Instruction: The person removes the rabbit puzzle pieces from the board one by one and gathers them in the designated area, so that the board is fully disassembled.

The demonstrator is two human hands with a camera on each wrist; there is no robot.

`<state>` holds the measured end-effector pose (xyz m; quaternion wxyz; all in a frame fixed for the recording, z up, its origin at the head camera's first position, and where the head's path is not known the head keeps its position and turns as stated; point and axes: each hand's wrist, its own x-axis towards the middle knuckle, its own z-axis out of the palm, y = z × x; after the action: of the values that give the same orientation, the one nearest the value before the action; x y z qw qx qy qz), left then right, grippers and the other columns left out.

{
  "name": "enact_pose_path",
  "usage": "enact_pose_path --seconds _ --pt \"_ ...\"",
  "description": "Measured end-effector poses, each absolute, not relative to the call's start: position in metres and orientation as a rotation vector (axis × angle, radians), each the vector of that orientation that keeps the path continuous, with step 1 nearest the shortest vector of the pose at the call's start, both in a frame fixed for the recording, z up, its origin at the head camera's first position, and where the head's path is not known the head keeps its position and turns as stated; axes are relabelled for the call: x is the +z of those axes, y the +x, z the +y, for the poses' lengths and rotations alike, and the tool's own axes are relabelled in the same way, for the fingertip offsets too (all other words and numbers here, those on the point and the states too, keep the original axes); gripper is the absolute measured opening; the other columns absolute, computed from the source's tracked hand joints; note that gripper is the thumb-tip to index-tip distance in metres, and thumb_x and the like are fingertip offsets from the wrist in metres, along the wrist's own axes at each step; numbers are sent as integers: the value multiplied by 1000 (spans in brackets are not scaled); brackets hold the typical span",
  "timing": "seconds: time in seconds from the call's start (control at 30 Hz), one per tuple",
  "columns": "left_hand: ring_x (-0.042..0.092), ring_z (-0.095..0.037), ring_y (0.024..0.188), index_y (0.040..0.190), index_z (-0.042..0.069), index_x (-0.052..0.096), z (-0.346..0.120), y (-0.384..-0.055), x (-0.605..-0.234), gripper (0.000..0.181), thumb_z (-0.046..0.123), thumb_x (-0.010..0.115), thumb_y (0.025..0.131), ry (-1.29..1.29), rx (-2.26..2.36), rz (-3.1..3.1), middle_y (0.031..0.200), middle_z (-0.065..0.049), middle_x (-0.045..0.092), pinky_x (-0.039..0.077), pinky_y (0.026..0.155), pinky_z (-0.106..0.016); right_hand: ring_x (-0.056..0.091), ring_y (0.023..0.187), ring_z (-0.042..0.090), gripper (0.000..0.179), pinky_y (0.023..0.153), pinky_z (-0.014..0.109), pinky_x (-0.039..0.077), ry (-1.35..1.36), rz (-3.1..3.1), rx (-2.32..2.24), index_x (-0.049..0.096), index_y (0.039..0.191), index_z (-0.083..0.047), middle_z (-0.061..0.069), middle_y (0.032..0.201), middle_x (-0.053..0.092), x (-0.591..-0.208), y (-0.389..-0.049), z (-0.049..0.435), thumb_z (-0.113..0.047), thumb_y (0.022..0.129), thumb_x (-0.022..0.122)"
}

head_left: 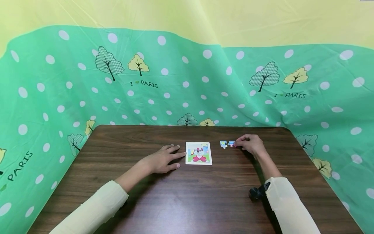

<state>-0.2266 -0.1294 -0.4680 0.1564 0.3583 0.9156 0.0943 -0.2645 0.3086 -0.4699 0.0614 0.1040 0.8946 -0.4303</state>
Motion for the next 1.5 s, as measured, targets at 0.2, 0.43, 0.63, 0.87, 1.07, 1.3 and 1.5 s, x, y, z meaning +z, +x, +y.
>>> enact_pose_path --seconds 0.2,0.43,0.63,0.87,1.07,1.3,1.5 --pt "24 -47 175 179 30 38 -131 -225 -466 61 45 52 121 1028 275 2619 187 -17 29 26 141 -66 66 92 15 27 73 23 61 318 2703 -1328 80 116 1 13 118 78 -470 -265 306 -23 104 83" --pt "24 -47 175 179 28 38 -131 -226 -465 61 44 51 121 1051 280 2621 186 -19 30 24 141 -66 65 92 17 28 74 25 58 335 2707 -1327 80 115 -1 10 117 77 -470 -266 306 -27 103 84" --pt "24 -47 175 178 29 38 -132 -226 -465 61 44 51 121 1049 272 2621 187 -18 30 25 141 -66 64 101 20 34 78 23 58 349 2668 -1335 77 122 -1 14 128 73 -469 -268 306 -29 104 83" --pt "25 -47 174 178 28 39 -131 -227 -466 61 44 52 121 1054 279 2626 186 -18 30 26 141 -66 65 102 21 34 77 24 60 362 2659 -1385 76 126 0 18 137 70 -470 -266 303 -28 106 80" --pt "25 -47 175 178 28 39 -130 -227 -466 61 44 52 121 1050 284 2624 187 -18 29 24 141 -66 60 104 23 35 78 28 55 374 2699 -1401 76 128 -1 21 140 70 -467 -261 298 -29 107 77" --pt "24 -46 175 178 28 39 -129 -226 -466 61 44 52 121 1048 287 2619 187 -18 29 22 142 -65 62 112 28 35 84 30 51 357 2731 -1420 76 130 -2 21 142 69 -467 -257 291 -31 110 74" --pt "23 -46 175 178 28 39 -130 -225 -467 61 44 51 121 1048 292 2616 187 -17 29 21 142 -65 66 102 22 36 77 27 55 318 2726 -1472 77 129 -2 7 116 73 -467 -254 283 -30 107 79"
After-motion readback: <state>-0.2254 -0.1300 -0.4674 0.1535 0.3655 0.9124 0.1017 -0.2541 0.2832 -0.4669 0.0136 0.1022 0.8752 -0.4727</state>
